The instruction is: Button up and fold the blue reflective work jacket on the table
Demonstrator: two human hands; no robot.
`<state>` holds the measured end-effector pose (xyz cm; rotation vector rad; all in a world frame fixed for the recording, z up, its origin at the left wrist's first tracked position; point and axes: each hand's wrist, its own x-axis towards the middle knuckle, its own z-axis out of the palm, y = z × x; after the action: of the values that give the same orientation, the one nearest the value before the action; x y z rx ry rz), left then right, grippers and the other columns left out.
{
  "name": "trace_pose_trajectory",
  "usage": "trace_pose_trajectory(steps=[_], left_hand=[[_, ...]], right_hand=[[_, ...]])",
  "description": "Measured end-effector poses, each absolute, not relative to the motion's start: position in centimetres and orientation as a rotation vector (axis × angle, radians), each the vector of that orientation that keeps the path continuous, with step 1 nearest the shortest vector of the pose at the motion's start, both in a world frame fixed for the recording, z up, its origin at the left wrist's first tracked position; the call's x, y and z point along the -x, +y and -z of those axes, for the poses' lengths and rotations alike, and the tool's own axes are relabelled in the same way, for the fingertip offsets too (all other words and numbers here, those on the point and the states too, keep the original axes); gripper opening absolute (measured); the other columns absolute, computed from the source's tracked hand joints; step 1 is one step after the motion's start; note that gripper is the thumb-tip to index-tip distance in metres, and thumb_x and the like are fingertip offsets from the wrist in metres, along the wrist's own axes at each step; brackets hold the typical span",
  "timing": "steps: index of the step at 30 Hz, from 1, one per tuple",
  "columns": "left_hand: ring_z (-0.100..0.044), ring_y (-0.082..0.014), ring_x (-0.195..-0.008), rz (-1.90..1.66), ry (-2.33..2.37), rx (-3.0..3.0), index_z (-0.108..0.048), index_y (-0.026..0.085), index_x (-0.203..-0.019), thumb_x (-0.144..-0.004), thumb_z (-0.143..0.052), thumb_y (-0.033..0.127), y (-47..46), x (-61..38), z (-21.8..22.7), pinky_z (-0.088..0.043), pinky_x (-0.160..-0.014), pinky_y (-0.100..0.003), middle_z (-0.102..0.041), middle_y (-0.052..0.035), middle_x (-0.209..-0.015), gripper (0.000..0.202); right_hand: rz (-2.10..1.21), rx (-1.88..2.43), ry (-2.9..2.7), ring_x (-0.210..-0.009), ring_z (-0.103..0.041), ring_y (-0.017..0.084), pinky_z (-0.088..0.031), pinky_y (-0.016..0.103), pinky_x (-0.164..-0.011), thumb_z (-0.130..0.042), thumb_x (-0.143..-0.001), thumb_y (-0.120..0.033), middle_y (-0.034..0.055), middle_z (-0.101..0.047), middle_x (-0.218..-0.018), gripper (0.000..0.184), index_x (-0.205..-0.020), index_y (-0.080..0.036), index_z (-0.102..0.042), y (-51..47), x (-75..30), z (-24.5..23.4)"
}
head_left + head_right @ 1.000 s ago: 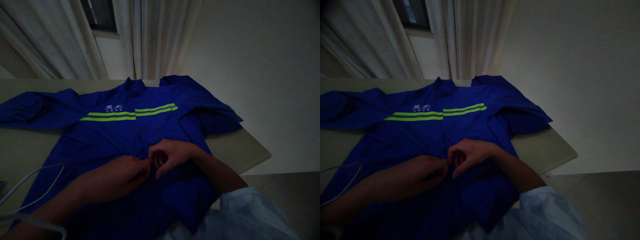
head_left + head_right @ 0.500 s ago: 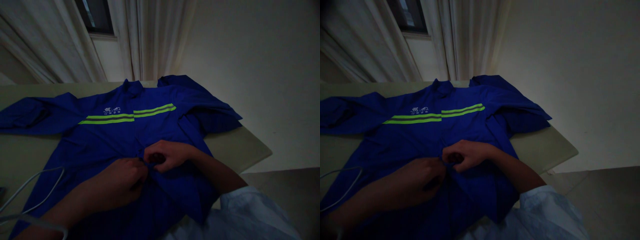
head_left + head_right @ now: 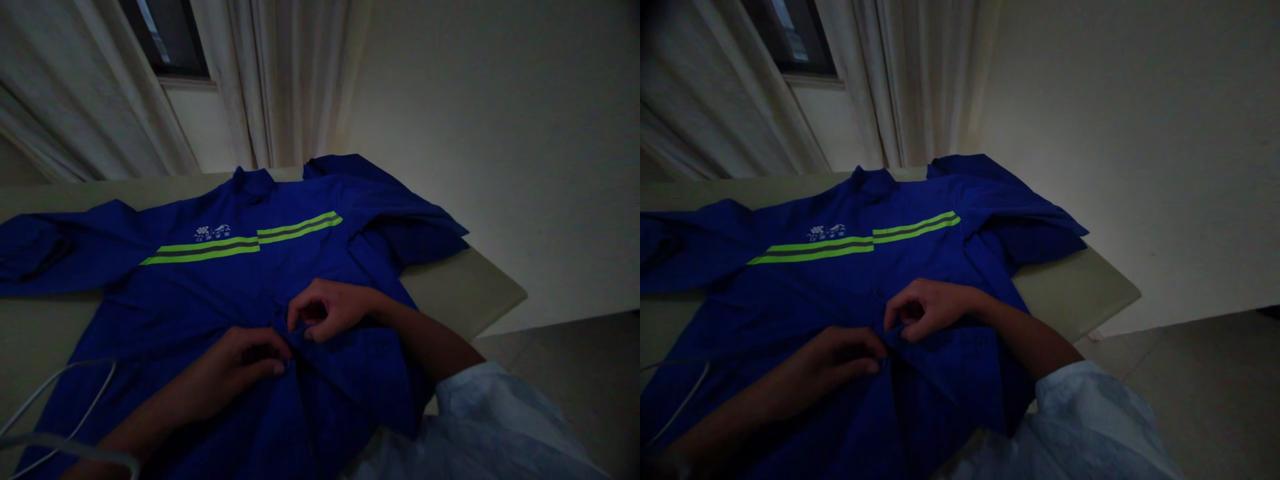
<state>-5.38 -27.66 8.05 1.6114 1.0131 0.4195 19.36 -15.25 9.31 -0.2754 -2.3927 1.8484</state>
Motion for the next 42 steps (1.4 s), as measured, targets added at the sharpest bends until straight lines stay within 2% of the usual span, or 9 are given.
trace_pose_trajectory(steps=[5,11,15,19,26,31,34,39,42], left_hand=[[-0.072,-0.0173,-0.097,-0.352,1.046,-1.757,-0.078,0.031,-0.109,-0.09,-0.072,0.026,-28.1,6.3,-9.6,-0.055,-0.087,-0.026,-0.077,0.0019,-0.104,0.02],[-0.072,-0.0147,-0.091,-0.507,1.109,-1.987,-0.076,0.033,-0.105,-0.098,-0.062,0.02,-27.6,4.1,-12.2,-0.054,-0.083,-0.025,-0.077,0.0043,-0.101,0.02],[-0.073,-0.0167,-0.094,-0.715,1.182,-1.948,-0.077,0.032,-0.111,-0.101,-0.064,0.025,-27.2,2.9,-10.5,-0.055,-0.084,-0.026,-0.078,0.0018,-0.106,0.018],[-0.074,-0.0182,-0.095,-0.749,1.127,-1.934,-0.077,0.03,-0.111,-0.102,-0.063,0.027,-27.4,2.3,-7.4,-0.056,-0.083,-0.028,-0.078,-0.0012,-0.106,0.017],[-0.07,-0.0176,-0.089,-0.98,1.176,-1.999,-0.077,0.025,-0.101,-0.101,-0.066,0.028,-27.9,1.8,-5.6,-0.056,-0.077,-0.028,-0.073,-0.0045,-0.098,0.011],[-0.063,-0.0252,-0.119,-1.097,1.327,-2.128,-0.076,0.027,-0.096,-0.098,-0.068,0.026,-28.1,1.9,-5.3,-0.055,-0.099,-0.042,-0.066,-0.0086,-0.134,0.008],[-0.061,-0.027,-0.122,-1.092,1.324,-2.194,-0.073,0.026,-0.092,-0.099,-0.066,0.024,-28.2,1.9,-5.3,-0.053,-0.102,-0.047,-0.067,-0.0079,-0.139,0.01],[-0.061,-0.0256,-0.121,-1.073,1.3,-2.171,-0.069,0.024,-0.092,-0.1,-0.062,0.022,-28.3,1.9,-5.4,-0.052,-0.101,-0.045,-0.067,-0.0079,-0.138,0.011],[-0.063,-0.0246,-0.117,-1.05,1.337,-2.075,-0.07,0.024,-0.093,-0.1,-0.063,0.025,-28.4,1.9,-5.5,-0.053,-0.098,-0.041,-0.068,-0.0087,-0.13,0.01]], right_hand=[[-1.833,0.316,-2.328,-0.064,-0.049,0.008,-0.039,0.02,-0.061,-0.072,-0.084,-0.023,-0.0069,-0.055,-0.071,0.016,-0.098,-0.016,-0.069,-16.2,-18.8,-9.3],[-1.769,0.26,-2.257,-0.079,-0.058,0.01,-0.048,0.022,-0.07,-0.079,-0.082,-0.027,0.0019,-0.062,-0.104,0.019,-0.095,-0.017,-0.071,-15.3,-18.8,-9.5],[-1.669,0.41,-2.31,-0.073,-0.058,0.01,-0.046,0.021,-0.066,-0.078,-0.082,-0.025,-0.0018,-0.064,-0.088,0.016,-0.092,-0.017,-0.069,-14.8,-19.5,-9.8],[-1.477,0.578,-2.439,-0.065,-0.057,0.01,-0.043,0.02,-0.061,-0.077,-0.081,-0.025,-0.0056,-0.061,-0.071,0.013,-0.087,-0.017,-0.068,-14.8,-20.0,-10.2],[-1.374,0.332,-2.61,-0.067,-0.054,0.009,-0.039,0.021,-0.064,-0.072,-0.088,-0.028,-0.0038,-0.058,-0.074,0.017,-0.076,-0.017,-0.066,-14.6,-19.8,-9.8],[-1.511,0.328,-2.629,-0.068,-0.058,0.01,-0.043,0.02,-0.064,-0.075,-0.085,-0.027,-0.0038,-0.061,-0.079,0.012,-0.087,-0.017,-0.069,-14.3,-20.0,-9.0],[-1.562,0.337,-2.614,-0.068,-0.059,0.01,-0.045,0.019,-0.064,-0.073,-0.084,-0.023,-0.0036,-0.063,-0.079,0.01,-0.092,-0.017,-0.071,-14.5,-20.0,-8.8],[-1.504,0.256,-2.642,-0.067,-0.058,0.009,-0.044,0.02,-0.065,-0.07,-0.087,-0.023,-0.0027,-0.064,-0.077,0.007,-0.084,-0.016,-0.072,-14.8,-19.9,-9.2],[-1.521,0.227,-2.636,-0.072,-0.06,0.011,-0.045,0.021,-0.068,-0.066,-0.09,-0.023,-0.0005,-0.066,-0.081,0.011,-0.087,-0.015,-0.073,-14.6,-19.8,-9.4]])
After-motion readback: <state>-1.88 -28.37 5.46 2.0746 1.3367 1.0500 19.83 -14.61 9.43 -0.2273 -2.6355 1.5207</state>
